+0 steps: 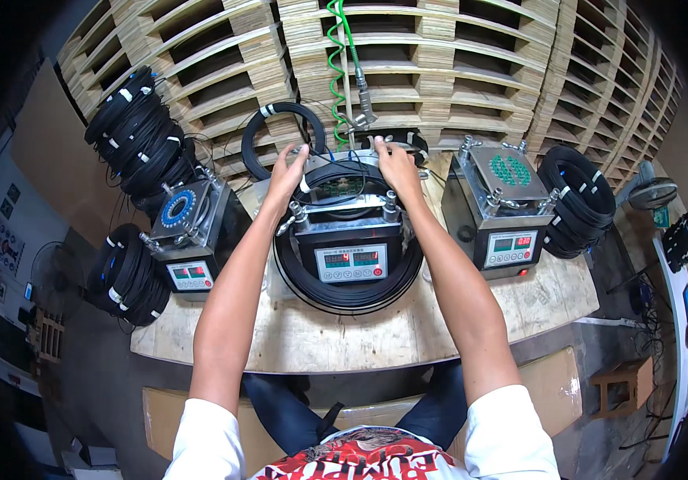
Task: Operating a series of industrial machines to polish and terminate fiber optic cable connectors.
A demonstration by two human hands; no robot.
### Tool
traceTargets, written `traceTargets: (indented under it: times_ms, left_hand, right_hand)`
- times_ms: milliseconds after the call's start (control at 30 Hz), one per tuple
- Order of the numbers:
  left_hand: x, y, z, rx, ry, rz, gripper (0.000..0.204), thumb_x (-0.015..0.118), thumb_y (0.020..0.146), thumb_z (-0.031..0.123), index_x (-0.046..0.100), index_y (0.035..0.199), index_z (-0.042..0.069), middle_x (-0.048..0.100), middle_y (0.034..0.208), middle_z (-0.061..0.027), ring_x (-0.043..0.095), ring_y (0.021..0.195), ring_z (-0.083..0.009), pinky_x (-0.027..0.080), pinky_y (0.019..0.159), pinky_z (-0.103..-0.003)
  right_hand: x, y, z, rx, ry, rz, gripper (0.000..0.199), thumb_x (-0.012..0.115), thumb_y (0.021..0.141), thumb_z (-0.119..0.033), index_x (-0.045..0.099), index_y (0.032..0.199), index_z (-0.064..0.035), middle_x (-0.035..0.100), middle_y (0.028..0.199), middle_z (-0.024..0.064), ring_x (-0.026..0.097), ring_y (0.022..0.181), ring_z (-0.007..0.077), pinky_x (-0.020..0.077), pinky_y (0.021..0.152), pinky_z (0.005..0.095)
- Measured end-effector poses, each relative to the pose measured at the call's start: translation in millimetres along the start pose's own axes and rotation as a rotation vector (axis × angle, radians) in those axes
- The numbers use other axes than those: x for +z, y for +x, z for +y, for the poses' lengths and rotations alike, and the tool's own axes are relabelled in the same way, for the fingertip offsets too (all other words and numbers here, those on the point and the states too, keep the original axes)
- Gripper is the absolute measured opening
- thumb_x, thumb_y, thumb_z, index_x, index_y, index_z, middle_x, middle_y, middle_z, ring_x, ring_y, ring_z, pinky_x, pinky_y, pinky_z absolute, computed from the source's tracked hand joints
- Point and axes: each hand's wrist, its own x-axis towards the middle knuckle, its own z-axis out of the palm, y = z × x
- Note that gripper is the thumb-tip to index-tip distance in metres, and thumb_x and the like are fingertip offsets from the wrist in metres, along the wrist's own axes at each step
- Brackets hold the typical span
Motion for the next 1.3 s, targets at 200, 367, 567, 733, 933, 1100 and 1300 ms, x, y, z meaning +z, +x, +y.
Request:
traceTargets:
  times_ms: [200,367,567,733,933,1100,1300]
  left_hand:
    - [-3.9,5.0,-1.9,0.022,0.25,0.069,0.088,0.067,0.083,0.064,0.047,0.143,0.002,0.06,0.13,-0.0293,0.055,0.126,-0.0405,0.042,0.105,-0.044]
    - [3.8,14.5,-8.8,0.006,0.31,0.017,0.097,0.075,0.077,0.06,0.042,0.146,0.001,0.059,0.131,-0.0282,0.057,0.124,-0.0392,0.042,0.106,-0.043]
    - [-7.0,18.3,-25.8,0.018,-0.009,-0.105,0.101,0.078,0.075,0.057,0.038,0.149,0.001,0.059,0.133,-0.0253,0.057,0.125,-0.0342,0.042,0.107,-0.039]
    - [-1.2,2.7,-4.9,0.001,0.145,0.012,0.085,0.068,0.084,0.06,0.047,0.142,0.001,0.06,0.129,-0.0286,0.057,0.124,-0.0383,0.042,0.105,-0.041]
    - [2.9,6.4,-3.6,0.008,0.249,0.061,0.084,0.07,0.083,0.058,0.048,0.141,0.001,0.064,0.122,-0.0266,0.061,0.117,-0.0374,0.044,0.102,-0.042]
    - [-7.2,7.1,-7.1,-0.05,0.171,-0.013,0.096,0.077,0.079,0.053,0.038,0.149,0.001,0.066,0.108,-0.0214,0.065,0.104,-0.0309,0.049,0.094,-0.039]
    - [-2.7,2.7,-1.3,-0.036,0.039,-0.067,0.097,0.073,0.082,0.056,0.034,0.151,0.001,0.064,0.111,-0.023,0.064,0.105,-0.0305,0.049,0.093,-0.037]
  right_hand:
    - [6.1,1.9,-2.1,-0.062,0.036,-0.056,0.066,0.038,0.099,-0.059,0.067,0.118,-0.003,0.064,0.114,0.0312,0.057,0.116,0.0491,0.0438,0.101,0.05]
    - [1.6,-3.4,0.0,-0.019,-0.043,0.037,0.062,0.041,0.099,-0.058,0.064,0.127,-0.0073,0.067,0.113,0.0297,0.059,0.114,0.048,0.0444,0.099,0.0511]
    - [-1.0,-22.4,-21.0,0.047,-0.113,0.089,0.056,0.043,0.098,-0.055,0.065,0.122,-0.0087,0.068,0.11,0.0281,0.061,0.109,0.0493,0.0456,0.096,0.0538]
    - [4.6,-3.2,4.7,-0.134,-0.017,0.051,0.053,0.041,0.102,-0.047,0.064,0.119,-0.0029,0.066,0.11,0.0299,0.058,0.109,0.0509,0.0467,0.093,0.053]
    - [11.7,14.0,29.4,-0.28,0.13,0.048,0.048,0.041,0.103,-0.041,0.062,0.117,-0.0003,0.065,0.112,0.0291,0.057,0.111,0.0499,0.0458,0.095,0.0495]
    - [13.9,-2.4,7.3,-0.204,0.169,0.091,0.047,0.042,0.103,-0.04,0.059,0.123,-0.0014,0.066,0.113,0.0272,0.059,0.112,0.0473,0.0457,0.097,0.047]
    - [12.7,3.3,16.8,-0.128,0.117,0.085,0.054,0.041,0.102,-0.048,0.058,0.129,-0.0041,0.064,0.118,0.0277,0.057,0.116,0.0484,0.0433,0.101,0.0487]
